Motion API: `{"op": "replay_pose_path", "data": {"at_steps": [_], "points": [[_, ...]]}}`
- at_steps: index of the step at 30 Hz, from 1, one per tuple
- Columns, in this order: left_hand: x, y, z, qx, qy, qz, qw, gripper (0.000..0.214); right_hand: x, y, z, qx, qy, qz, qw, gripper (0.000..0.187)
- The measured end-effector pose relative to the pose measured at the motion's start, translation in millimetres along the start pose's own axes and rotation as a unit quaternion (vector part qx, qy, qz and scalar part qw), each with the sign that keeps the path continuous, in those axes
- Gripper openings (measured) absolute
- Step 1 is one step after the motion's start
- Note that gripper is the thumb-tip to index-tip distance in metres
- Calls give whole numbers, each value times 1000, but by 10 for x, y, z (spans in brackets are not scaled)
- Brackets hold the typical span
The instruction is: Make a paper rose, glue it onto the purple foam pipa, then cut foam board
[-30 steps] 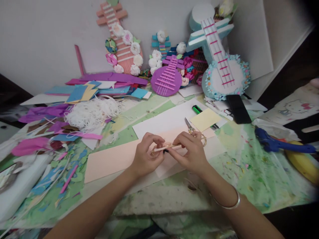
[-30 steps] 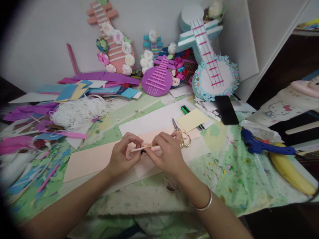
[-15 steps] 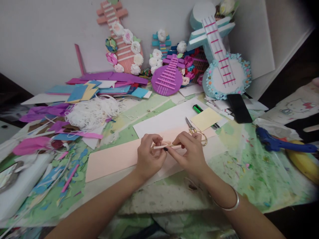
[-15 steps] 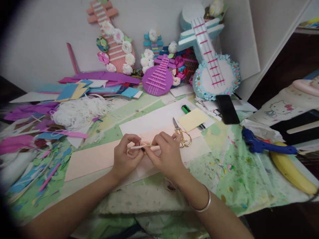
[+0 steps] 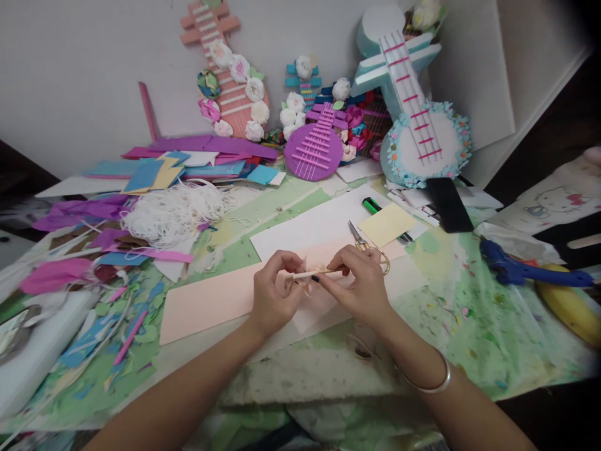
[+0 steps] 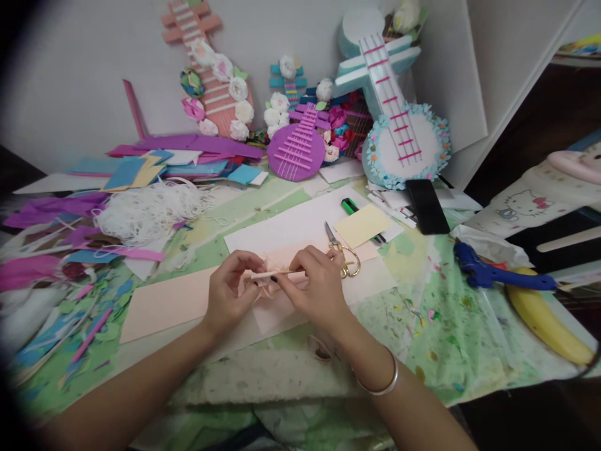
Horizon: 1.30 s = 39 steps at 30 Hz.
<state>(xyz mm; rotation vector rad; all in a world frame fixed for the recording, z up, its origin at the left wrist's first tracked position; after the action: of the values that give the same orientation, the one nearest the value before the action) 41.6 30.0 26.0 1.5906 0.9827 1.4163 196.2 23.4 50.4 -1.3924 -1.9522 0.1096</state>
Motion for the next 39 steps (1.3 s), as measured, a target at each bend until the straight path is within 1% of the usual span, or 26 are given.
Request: {"op": "replay_pose_path", "data": {"at_steps": [4, 8, 14, 23, 25, 28, 32, 35, 37, 39], "points": [[14, -20, -7, 2, -3, 3, 1000, 27, 1, 31, 15, 4, -8, 2, 1000, 25], [10, 5, 31, 17, -26, 17, 999, 27, 6, 49, 22, 15, -18, 2, 1000, 25], [-16, 51, 62, 72, -42, 47, 995, 25, 14, 40, 14, 18, -26, -14, 999, 26], [-34, 126, 109, 89, -54, 86, 991, 31, 25, 39, -6, 13, -27, -44, 999, 27], [-43, 152, 109, 88, -56, 102, 989, 30, 31, 28, -27, 18, -23, -60, 998, 26], [-65, 212, 106, 106, -51, 146, 982, 26, 34, 4, -70, 39, -13, -84, 996, 24], [-92, 309, 110, 150, -40, 208, 966, 25, 31, -6, -115, 57, -1, -96, 994, 23], [-109, 364, 132, 186, -42, 250, 949, 25, 27, -7, -117, 59, -2, -98, 993, 23], [-118, 377, 146, 197, -49, 267, 942, 26, 24, -7, -114, 60, -3, -99, 993, 22], [-118, 370, 145, 201, -51, 270, 940, 27, 22, -7, -113, 59, -5, -101, 993, 21]]}}
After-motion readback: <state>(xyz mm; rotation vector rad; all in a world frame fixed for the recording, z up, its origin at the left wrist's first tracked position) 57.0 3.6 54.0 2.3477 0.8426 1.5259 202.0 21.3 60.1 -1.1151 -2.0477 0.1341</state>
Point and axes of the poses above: each hand's wrist, its own x-axis towards the middle knuckle, its own z-axis out of the palm, y = z × x, the point moved 7 cm from there along x, towards the middle knuckle, and after that the axes turned 7 degrees about -x, right-handed, at the moved point
